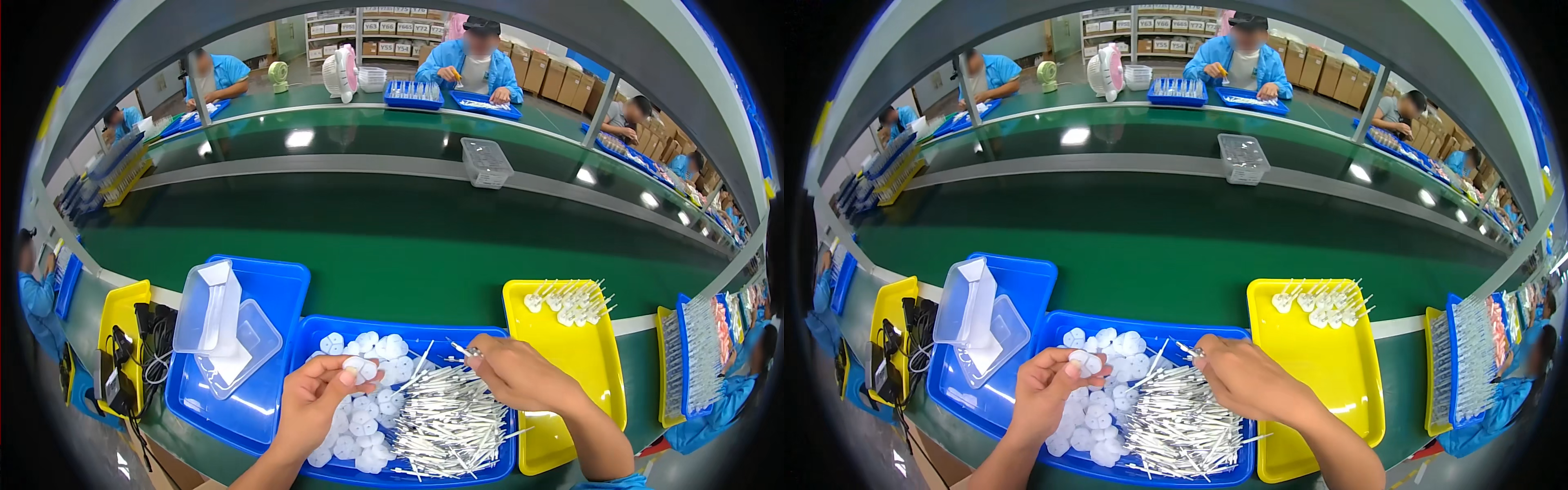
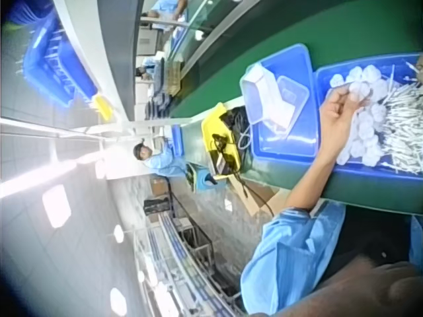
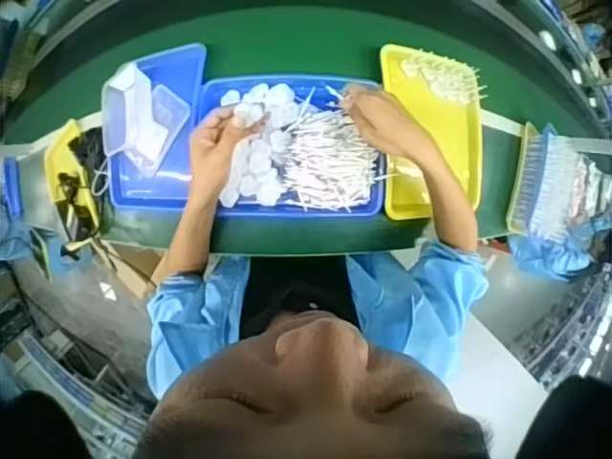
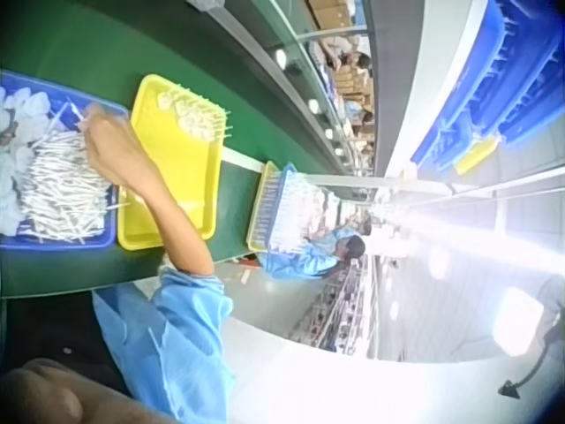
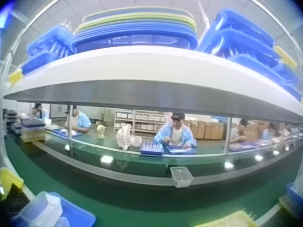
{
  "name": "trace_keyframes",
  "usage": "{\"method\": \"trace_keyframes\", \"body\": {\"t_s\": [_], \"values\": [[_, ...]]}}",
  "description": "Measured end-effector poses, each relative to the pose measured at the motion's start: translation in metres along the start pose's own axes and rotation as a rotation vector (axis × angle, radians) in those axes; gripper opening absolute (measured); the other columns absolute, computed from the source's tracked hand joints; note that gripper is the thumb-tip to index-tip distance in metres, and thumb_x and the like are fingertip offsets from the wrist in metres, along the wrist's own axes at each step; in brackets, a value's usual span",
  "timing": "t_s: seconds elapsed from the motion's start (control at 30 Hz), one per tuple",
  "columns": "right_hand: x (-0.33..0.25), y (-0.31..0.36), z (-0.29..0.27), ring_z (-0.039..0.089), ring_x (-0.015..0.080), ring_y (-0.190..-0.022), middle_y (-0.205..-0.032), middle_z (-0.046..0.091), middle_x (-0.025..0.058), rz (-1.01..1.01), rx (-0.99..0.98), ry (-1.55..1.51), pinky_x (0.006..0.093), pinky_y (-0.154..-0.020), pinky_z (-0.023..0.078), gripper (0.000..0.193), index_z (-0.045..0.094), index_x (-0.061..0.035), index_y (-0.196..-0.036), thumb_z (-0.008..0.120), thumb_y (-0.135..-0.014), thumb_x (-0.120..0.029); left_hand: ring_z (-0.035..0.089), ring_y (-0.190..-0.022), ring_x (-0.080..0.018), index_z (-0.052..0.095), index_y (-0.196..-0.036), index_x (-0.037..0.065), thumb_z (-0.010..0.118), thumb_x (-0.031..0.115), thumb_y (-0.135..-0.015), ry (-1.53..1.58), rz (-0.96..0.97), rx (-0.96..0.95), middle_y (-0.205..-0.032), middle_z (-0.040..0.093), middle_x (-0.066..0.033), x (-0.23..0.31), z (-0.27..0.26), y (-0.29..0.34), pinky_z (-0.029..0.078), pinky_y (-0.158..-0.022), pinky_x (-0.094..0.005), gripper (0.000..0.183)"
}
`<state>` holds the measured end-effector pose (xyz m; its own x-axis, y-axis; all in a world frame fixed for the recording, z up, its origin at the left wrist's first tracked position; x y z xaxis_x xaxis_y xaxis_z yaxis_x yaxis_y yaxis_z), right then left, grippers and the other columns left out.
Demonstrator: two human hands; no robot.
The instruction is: The person inserts white sticks into white cotton balls by hand. They pick up a cotton ball and a stick, insert the stick into the cotton, and place the finished swab into a yellow tray. The process is repeated continuously throughout the clip.
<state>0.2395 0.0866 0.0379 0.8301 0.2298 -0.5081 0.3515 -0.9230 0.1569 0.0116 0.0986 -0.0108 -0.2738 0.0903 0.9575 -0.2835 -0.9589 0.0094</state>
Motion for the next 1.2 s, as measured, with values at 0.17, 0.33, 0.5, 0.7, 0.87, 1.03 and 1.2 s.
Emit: {"method": "trace_keyframes", "body": {"t_s": [0.17, 0.33, 0.5, 0.7, 0.87, 1.03, 1.2], "values": [[-0.04, 0.018, 0.047, 0.057, 0.0094, -0.065, -0.075, 0.058, 0.0014, 0.012, -0.349, -0.997, 0.0284, -0.064, 0.049, 0.031, 0.055, 0.0007, -0.124, 0.041, -0.108, -0.022, 0.046, -0.136, -0.0354, 0.058, -0.111, -0.001, 0.052, 0.012, -0.102, 0.057, 0.23, -0.211, -0.143, 0.048, -0.028, 0.017, 0.029, 0.006, 0.035, -0.114, -0.0524, 0.017], [-0.056, 0.02, 0.094, 0.065, 0.0192, -0.075, -0.089, 0.062, 0.0093, 0.3, -0.437, -1.504, 0.0344, -0.076, 0.054, 0.027, 0.053, 0.0027, -0.123, 0.041, -0.106, -0.015, 0.047, -0.135, -0.0272, 0.056, -0.116, -0.002, 0.051, 0.009, -0.103, 0.122, -0.018, -0.391, -0.149, 0.045, -0.0237, -0.01, 0.05, 0.017, 0.042, -0.107, -0.039, 0.018], [-0.048, 0.015, 0.108, 0.066, 0.0262, -0.084, -0.097, 0.063, 0.0142, 0.189, -0.296, -1.782, 0.0407, -0.084, 0.055, 0.022, 0.054, 0.0019, -0.119, 0.046, -0.104, -0.012, 0.058, -0.119, -0.0249, 0.057, -0.116, -0.002, 0.051, 0.009, -0.102, -0.013, 0.054, -0.434, -0.15, 0.043, -0.0216, 0.0, 0.054, 0.02, 0.045, -0.101, -0.0368, 0.019], [-0.024, 0.009, 0.067, 0.066, 0.0291, -0.096, -0.099, 0.064, 0.0133, 0.079, 0.171, -1.963, 0.046, -0.092, 0.052, 0.021, 0.057, -0.0037, -0.12, 0.053, -0.102, -0.014, 0.063, -0.11, -0.0274, 0.063, -0.115, 0.0, 0.061, 0.006, -0.096, -0.348, 0.221, -0.82, -0.122, 0.062, -0.0148, 0.027, 0.073, 0.051, 0.049, -0.096, -0.0385, 0.019], [-0.043, 0.011, 0.067, 0.065, 0.03, -0.104, -0.105, 0.063, 0.0153, 0.051, 0.108, -1.945, 0.0441, -0.096, 0.052, 0.032, 0.047, -0.0017, -0.132, 0.053, -0.102, -0.011, 0.064, -0.096, -0.0339, 0.066, -0.104, -0.002, 0.068, 0.005, -0.085, -0.617, 0.565, -0.766, -0.106, 0.065, -0.015, 0.041, 0.116, 0.066, 0.052, -0.085, -0.0416, 0.02], [-0.053, 0.014, 0.062, 0.063, 0.0245, -0.1, -0.103, 0.061, 0.0155, -0.151, 0.073, -1.876, 0.0391, -0.095, 0.051, 0.033, 0.042, 0.0001, -0.133, 0.051, -0.102, -0.007, 0.065, -0.099, -0.0298, 0.068, -0.108, 0.001, 0.069, 0.006, -0.087, -0.735, 0.549, -0.741, -0.11, 0.067, -0.0115, 0.024, 0.109, 0.066, 0.053, -0.087, -0.0384, 0.021], [-0.067, 0.017, 0.055, 0.061, 0.0194, -0.1, -0.101, 0.063, 0.0135, -0.26, 0.058, -1.721, 0.035, -0.095, 0.048, 0.026, 0.049, 0.0008, -0.125, 0.053, -0.101, -0.007, 0.067, -0.098, -0.0254, 0.07, -0.11, 0.004, 0.071, 0.005, -0.086, -0.708, 0.617, -0.67, -0.112, 0.067, -0.0079, 0.02, 0.103, 0.063, 0.055, -0.084, -0.0357, 0.024]]}}
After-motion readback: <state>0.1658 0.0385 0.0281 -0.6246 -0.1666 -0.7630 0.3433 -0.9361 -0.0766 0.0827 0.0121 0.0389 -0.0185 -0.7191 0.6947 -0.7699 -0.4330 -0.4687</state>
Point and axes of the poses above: each hand's wrist, its own y-axis away from the middle knuckle, its own z-axis out of the palm, x = y × z, the point moved 9 cm from there along -y, towards the middle knuckle
